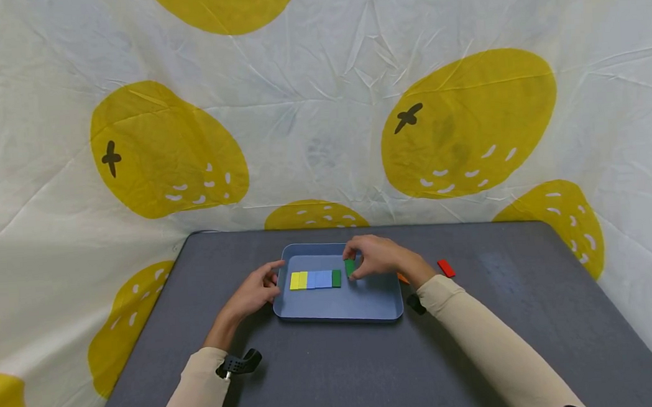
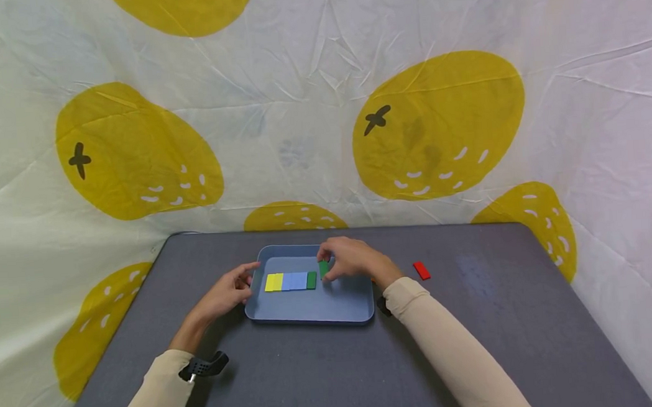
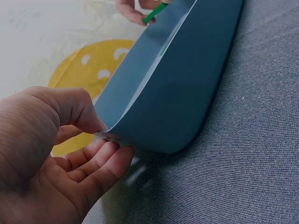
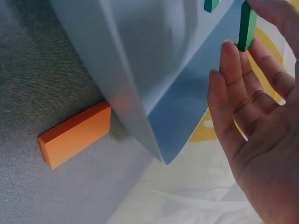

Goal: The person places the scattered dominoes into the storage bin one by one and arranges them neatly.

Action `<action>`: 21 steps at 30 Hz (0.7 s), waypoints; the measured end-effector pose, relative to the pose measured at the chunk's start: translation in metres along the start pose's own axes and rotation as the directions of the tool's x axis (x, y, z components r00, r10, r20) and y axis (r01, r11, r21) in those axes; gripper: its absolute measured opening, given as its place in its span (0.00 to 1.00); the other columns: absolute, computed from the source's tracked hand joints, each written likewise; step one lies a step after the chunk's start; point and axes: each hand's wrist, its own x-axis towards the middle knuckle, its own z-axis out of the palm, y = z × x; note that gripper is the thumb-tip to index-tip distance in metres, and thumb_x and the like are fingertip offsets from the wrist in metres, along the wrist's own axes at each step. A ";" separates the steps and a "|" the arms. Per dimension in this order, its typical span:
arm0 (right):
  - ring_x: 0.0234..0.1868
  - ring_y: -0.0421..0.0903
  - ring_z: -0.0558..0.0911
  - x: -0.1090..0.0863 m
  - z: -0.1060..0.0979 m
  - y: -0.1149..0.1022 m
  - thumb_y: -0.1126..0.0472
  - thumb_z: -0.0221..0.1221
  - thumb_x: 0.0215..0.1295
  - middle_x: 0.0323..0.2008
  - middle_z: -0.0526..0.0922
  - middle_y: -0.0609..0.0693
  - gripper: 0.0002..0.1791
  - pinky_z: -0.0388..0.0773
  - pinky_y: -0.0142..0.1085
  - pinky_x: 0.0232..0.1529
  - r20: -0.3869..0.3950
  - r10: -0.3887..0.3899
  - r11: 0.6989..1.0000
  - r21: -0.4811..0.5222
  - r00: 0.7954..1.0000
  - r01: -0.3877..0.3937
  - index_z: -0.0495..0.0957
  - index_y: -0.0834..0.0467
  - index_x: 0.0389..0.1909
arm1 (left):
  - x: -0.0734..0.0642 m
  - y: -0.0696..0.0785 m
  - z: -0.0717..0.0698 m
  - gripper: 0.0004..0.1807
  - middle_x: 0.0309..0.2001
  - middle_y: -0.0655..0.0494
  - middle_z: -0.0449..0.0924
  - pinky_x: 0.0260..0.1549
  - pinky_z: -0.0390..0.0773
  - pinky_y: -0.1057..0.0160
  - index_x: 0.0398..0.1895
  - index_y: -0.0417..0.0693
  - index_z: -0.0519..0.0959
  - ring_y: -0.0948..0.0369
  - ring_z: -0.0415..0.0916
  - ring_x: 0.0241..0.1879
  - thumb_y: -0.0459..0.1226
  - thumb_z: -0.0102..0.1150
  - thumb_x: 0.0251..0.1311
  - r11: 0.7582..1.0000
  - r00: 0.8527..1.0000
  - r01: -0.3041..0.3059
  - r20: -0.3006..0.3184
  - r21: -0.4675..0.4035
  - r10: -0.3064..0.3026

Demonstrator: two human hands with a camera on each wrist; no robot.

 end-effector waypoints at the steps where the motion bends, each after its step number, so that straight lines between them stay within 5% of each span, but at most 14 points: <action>1: 0.49 0.48 0.79 0.001 0.001 -0.001 0.50 0.74 0.55 0.46 0.81 0.45 0.23 0.76 0.45 0.48 0.000 0.011 1.000 -0.012 1.000 -0.011 0.83 0.51 0.50 | 0.000 0.000 0.000 0.37 0.44 0.44 0.70 0.31 0.78 0.58 0.75 0.44 0.65 0.54 0.70 0.35 0.26 0.54 0.59 1.000 1.000 -0.001 -0.002 0.000 0.001; 21: 0.39 0.43 0.76 0.022 0.022 -0.010 0.50 0.75 0.53 0.40 0.80 0.46 0.20 0.77 0.43 0.41 0.066 0.114 0.983 -0.153 0.991 -0.103 0.84 0.52 0.44 | 0.002 -0.001 0.003 0.37 0.43 0.42 0.69 0.30 0.77 0.58 0.75 0.42 0.64 0.54 0.69 0.35 0.25 0.53 0.59 1.000 1.000 -0.011 0.003 -0.003 0.011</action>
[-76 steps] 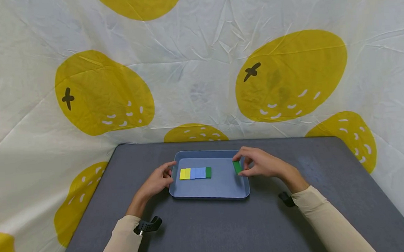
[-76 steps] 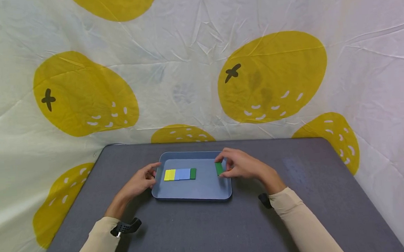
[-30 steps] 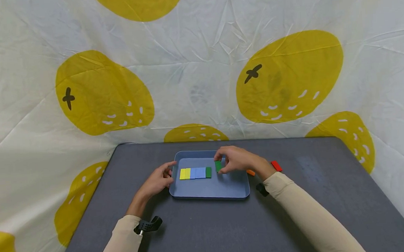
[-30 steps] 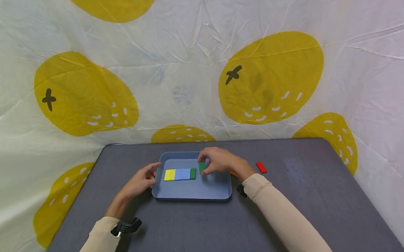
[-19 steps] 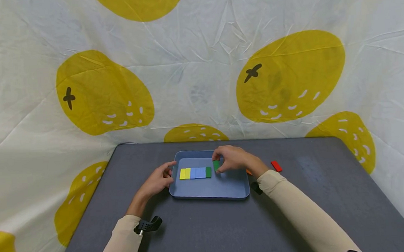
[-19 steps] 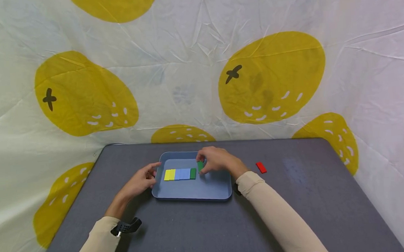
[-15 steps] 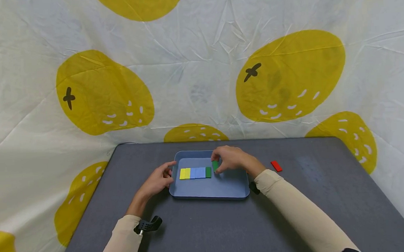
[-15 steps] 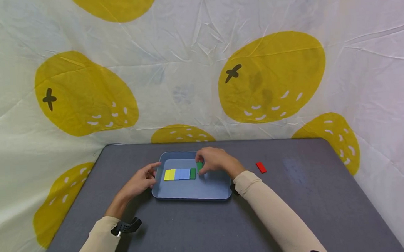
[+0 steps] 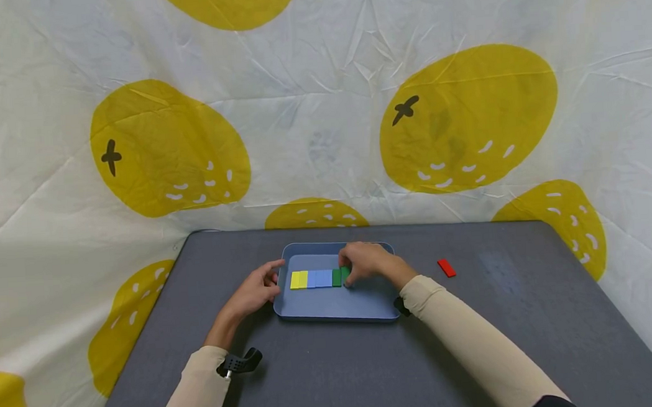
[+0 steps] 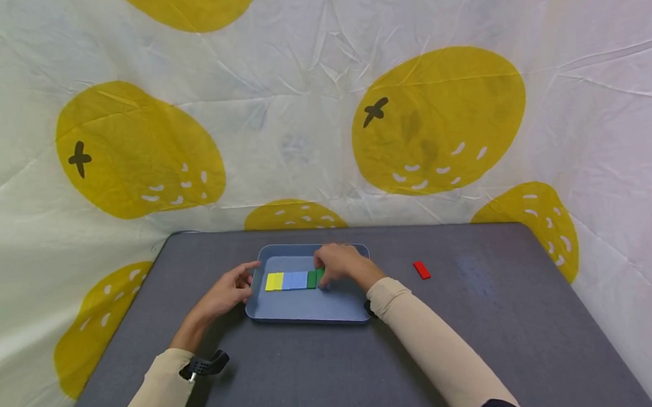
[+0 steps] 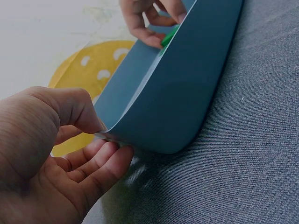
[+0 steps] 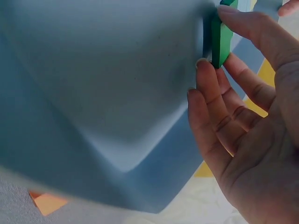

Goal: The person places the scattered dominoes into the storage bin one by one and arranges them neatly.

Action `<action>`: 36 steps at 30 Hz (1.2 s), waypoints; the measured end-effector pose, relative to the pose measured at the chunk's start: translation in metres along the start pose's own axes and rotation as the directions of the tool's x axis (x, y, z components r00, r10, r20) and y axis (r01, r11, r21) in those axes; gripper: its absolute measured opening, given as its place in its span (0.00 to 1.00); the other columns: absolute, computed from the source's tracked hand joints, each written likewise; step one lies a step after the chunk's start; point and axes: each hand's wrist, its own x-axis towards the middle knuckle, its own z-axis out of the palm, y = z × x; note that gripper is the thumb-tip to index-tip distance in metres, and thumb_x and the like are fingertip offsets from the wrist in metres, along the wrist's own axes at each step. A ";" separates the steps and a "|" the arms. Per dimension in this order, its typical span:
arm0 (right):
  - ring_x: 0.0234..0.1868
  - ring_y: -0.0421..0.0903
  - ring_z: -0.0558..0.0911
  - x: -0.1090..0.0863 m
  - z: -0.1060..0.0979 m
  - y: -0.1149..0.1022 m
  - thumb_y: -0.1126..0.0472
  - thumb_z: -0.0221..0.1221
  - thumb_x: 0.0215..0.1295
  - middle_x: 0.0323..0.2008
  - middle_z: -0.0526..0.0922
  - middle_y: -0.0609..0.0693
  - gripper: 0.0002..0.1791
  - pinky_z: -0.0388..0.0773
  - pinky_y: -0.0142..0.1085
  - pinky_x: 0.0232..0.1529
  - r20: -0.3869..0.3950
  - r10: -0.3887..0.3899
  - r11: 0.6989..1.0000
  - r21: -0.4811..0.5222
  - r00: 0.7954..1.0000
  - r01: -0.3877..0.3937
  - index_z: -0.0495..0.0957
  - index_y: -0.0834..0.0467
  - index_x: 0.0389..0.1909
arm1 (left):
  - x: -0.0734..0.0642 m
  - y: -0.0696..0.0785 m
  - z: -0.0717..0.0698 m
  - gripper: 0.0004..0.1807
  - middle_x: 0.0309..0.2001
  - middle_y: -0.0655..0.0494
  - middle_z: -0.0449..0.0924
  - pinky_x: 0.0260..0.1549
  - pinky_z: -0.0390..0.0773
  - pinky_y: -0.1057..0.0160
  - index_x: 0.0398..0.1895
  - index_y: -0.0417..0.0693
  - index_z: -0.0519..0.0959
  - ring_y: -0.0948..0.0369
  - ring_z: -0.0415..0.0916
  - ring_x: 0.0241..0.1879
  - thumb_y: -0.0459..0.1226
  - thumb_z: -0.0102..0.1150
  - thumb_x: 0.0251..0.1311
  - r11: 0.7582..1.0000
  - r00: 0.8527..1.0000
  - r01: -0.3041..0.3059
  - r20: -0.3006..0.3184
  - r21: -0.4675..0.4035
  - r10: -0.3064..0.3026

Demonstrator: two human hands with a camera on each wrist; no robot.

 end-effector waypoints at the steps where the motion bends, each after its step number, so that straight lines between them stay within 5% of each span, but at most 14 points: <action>1: 0.39 0.43 0.76 0.000 0.001 0.000 0.50 0.75 0.53 0.40 0.80 0.46 0.19 0.77 0.42 0.41 -0.002 0.001 1.000 -0.001 1.000 -0.001 0.84 0.52 0.44 | 0.000 0.000 0.000 0.37 0.43 0.42 0.69 0.30 0.77 0.58 0.75 0.42 0.64 0.54 0.69 0.35 0.25 0.53 0.59 1.000 1.000 0.000 0.000 -0.001 0.000; 17: 0.42 0.43 0.76 -0.004 0.002 -0.004 0.46 0.75 0.52 0.41 0.79 0.46 0.23 0.78 0.44 0.44 -0.008 0.019 0.999 -0.028 1.000 -0.020 0.83 0.51 0.46 | 0.000 0.000 0.001 0.38 0.42 0.44 0.69 0.30 0.77 0.60 0.76 0.41 0.64 0.54 0.69 0.35 0.25 0.54 0.58 1.000 1.000 0.000 0.003 0.001 0.000; 26: 0.49 0.48 0.81 -0.024 -0.008 0.005 0.51 0.74 0.56 0.46 0.83 0.49 0.25 0.77 0.45 0.50 -0.032 -0.049 0.989 0.138 0.998 0.054 0.82 0.56 0.53 | -0.001 0.000 0.001 0.37 0.43 0.43 0.70 0.30 0.77 0.59 0.75 0.41 0.64 0.54 0.69 0.35 0.25 0.54 0.59 1.000 1.000 -0.007 0.000 0.009 0.007; 36: 0.46 0.51 0.84 -0.051 -0.022 0.016 0.58 0.72 0.60 0.50 0.84 0.57 0.23 0.81 0.39 0.47 -0.087 -0.195 0.913 0.348 0.977 0.213 0.81 0.62 0.55 | 0.000 -0.001 -0.001 0.37 0.43 0.45 0.69 0.31 0.77 0.58 0.75 0.43 0.65 0.54 0.70 0.35 0.26 0.55 0.58 1.000 1.000 0.017 -0.008 0.004 -0.017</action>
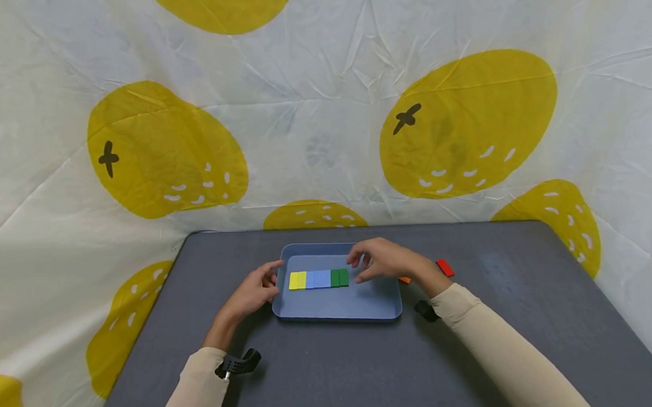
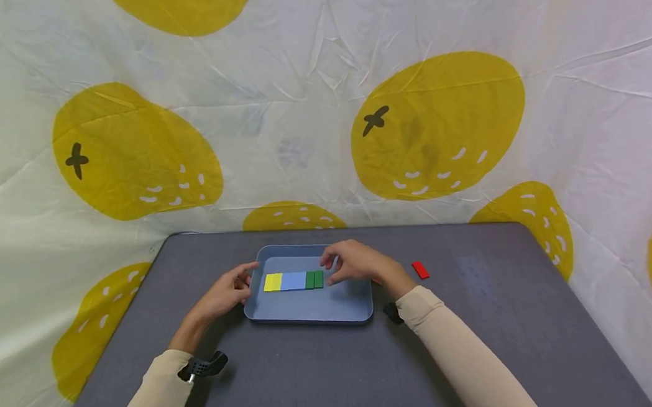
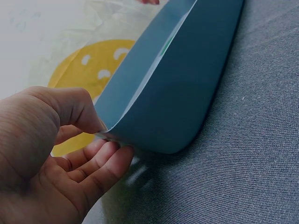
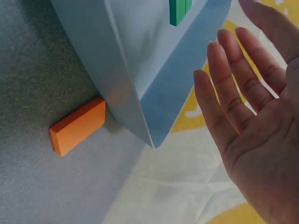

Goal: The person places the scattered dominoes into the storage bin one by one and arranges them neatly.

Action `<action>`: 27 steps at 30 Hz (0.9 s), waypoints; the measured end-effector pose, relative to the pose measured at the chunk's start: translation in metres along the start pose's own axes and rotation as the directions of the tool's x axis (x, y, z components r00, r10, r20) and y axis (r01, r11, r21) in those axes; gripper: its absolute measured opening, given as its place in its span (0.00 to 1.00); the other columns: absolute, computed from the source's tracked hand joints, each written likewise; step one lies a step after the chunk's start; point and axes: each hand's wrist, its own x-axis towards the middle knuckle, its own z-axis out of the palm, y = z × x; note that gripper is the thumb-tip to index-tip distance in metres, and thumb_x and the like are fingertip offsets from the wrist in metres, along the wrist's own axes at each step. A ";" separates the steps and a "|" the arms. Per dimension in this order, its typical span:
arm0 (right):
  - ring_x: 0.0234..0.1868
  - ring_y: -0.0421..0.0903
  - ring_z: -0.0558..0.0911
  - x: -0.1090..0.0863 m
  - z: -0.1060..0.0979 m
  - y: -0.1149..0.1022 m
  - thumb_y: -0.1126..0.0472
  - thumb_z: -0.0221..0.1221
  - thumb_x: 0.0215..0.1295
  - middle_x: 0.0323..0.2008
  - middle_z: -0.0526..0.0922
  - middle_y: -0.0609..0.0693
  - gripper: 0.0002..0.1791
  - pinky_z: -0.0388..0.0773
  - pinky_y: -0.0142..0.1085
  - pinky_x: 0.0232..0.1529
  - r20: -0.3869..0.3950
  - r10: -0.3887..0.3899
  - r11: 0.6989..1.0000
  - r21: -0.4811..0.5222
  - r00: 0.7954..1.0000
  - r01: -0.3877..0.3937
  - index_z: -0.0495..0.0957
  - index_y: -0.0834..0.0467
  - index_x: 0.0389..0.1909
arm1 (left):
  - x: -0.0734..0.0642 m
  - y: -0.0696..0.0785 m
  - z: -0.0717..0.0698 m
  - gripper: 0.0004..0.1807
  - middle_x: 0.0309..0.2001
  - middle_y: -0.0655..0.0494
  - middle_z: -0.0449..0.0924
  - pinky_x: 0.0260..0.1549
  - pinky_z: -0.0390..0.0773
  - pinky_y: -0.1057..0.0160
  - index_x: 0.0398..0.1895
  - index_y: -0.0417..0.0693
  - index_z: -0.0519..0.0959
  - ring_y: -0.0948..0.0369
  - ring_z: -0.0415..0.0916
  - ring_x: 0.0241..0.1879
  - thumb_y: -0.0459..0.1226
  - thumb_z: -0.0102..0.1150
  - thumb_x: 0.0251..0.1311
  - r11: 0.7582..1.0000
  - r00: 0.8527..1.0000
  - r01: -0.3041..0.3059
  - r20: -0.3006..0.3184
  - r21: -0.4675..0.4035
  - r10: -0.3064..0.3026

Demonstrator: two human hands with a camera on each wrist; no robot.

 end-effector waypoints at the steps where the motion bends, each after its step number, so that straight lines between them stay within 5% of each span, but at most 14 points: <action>1: 0.47 0.52 0.83 -0.002 -0.001 0.001 0.58 0.71 0.60 0.51 0.84 0.57 0.23 0.81 0.41 0.49 -0.003 -0.011 1.000 0.010 1.000 0.011 0.81 0.61 0.55 | 0.000 0.000 0.000 0.37 0.43 0.45 0.69 0.31 0.77 0.57 0.75 0.43 0.64 0.54 0.70 0.35 0.26 0.55 0.59 1.000 1.000 0.000 0.000 0.000 0.000; 9: 0.52 0.61 0.81 -0.021 -0.006 0.007 0.59 0.72 0.59 0.53 0.83 0.60 0.22 0.78 0.54 0.56 -0.036 -0.026 0.992 0.124 0.999 0.030 0.81 0.54 0.54 | 0.001 -0.001 -0.001 0.37 0.43 0.44 0.69 0.31 0.77 0.58 0.75 0.42 0.64 0.54 0.69 0.35 0.26 0.55 0.59 1.000 1.000 -0.010 0.005 -0.004 0.010; 27: 0.54 0.61 0.80 -0.062 -0.018 0.032 0.61 0.72 0.59 0.51 0.84 0.52 0.21 0.75 0.59 0.57 -0.111 0.042 0.991 0.131 0.993 -0.028 0.81 0.53 0.54 | 0.001 -0.002 -0.001 0.37 0.43 0.45 0.69 0.31 0.77 0.58 0.75 0.42 0.64 0.54 0.69 0.36 0.26 0.55 0.60 1.000 1.000 -0.011 0.010 -0.005 0.011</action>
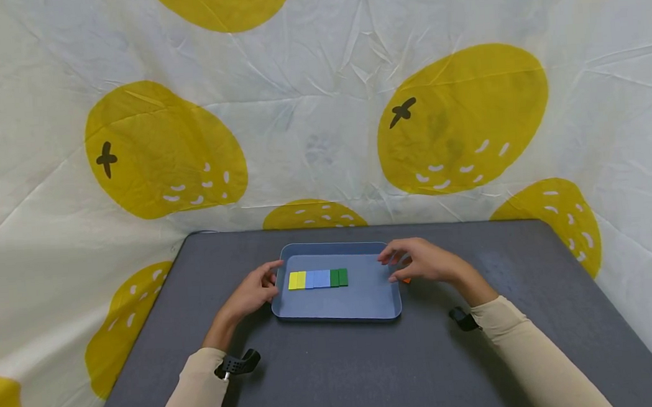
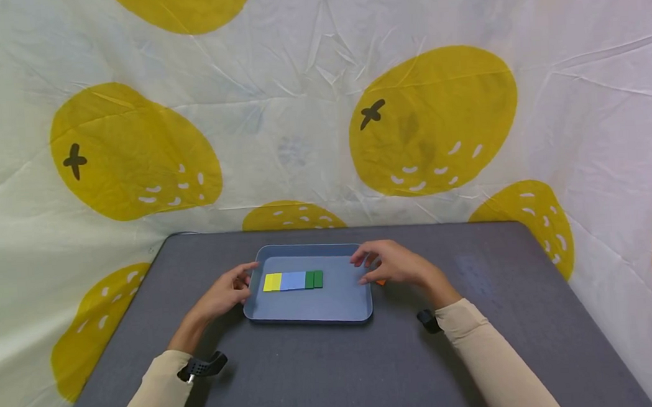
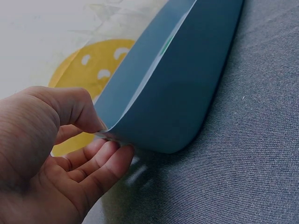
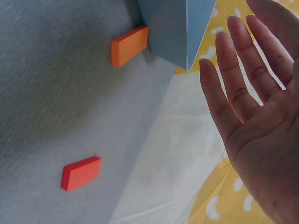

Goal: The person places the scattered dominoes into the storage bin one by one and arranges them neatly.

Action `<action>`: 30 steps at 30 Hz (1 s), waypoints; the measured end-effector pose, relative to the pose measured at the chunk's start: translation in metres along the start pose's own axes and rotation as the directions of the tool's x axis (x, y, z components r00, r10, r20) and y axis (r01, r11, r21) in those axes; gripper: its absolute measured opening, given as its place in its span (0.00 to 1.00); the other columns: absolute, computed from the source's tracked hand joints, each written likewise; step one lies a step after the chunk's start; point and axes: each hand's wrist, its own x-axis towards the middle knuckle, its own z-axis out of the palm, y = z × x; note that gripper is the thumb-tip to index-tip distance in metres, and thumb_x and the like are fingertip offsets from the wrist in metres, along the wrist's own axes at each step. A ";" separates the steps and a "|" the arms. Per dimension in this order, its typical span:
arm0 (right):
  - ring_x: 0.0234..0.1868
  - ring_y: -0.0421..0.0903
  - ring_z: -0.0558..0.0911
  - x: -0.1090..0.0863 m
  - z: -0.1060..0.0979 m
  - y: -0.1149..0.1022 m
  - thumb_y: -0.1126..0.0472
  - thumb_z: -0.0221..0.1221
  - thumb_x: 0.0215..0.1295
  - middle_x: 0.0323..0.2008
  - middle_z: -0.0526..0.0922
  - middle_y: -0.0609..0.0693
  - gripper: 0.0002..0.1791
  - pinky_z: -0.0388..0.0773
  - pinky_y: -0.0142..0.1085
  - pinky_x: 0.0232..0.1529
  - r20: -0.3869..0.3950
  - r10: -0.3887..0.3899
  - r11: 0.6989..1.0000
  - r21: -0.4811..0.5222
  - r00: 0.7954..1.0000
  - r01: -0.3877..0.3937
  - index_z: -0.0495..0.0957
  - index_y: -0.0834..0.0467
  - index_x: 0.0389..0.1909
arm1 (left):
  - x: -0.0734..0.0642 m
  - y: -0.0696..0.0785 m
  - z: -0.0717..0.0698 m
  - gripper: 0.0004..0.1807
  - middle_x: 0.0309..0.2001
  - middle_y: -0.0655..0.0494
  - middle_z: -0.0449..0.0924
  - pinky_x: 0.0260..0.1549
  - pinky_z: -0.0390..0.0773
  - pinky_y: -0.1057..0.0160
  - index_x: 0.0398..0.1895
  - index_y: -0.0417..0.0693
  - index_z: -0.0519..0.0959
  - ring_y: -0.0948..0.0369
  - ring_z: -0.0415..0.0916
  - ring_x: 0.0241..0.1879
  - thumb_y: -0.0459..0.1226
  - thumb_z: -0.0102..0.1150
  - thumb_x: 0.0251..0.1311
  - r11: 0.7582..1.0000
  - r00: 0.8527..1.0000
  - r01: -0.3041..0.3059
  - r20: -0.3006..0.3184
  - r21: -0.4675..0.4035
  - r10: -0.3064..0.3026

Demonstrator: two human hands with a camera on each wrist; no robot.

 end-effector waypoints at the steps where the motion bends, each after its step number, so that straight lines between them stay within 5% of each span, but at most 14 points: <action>1: 0.54 0.61 0.80 -0.002 -0.001 0.002 0.61 0.71 0.60 0.52 0.84 0.53 0.21 0.75 0.58 0.57 -0.002 0.003 1.000 0.012 1.000 -0.003 0.81 0.53 0.54 | 0.000 0.000 0.000 0.37 0.43 0.45 0.69 0.31 0.77 0.58 0.75 0.42 0.64 0.54 0.69 0.36 0.26 0.55 0.59 1.000 1.000 0.001 -0.002 0.001 -0.001; 6: 0.55 0.63 0.79 -0.010 -0.005 0.012 0.63 0.71 0.60 0.54 0.82 0.61 0.21 0.75 0.60 0.57 -0.014 0.019 0.998 0.056 1.000 -0.018 0.81 0.54 0.55 | -0.001 0.000 0.000 0.37 0.43 0.45 0.69 0.31 0.78 0.58 0.75 0.43 0.65 0.54 0.70 0.36 0.26 0.55 0.59 1.000 1.000 0.009 -0.005 0.006 -0.009; 30: 0.55 0.63 0.79 -0.035 -0.011 0.049 0.64 0.70 0.61 0.55 0.82 0.61 0.24 0.74 0.62 0.57 -0.024 -0.030 0.999 0.034 0.999 0.030 0.78 0.64 0.58 | 0.000 -0.001 0.001 0.37 0.43 0.45 0.70 0.31 0.77 0.59 0.75 0.44 0.65 0.54 0.70 0.36 0.26 0.55 0.59 1.000 1.000 0.002 -0.009 -0.002 -0.002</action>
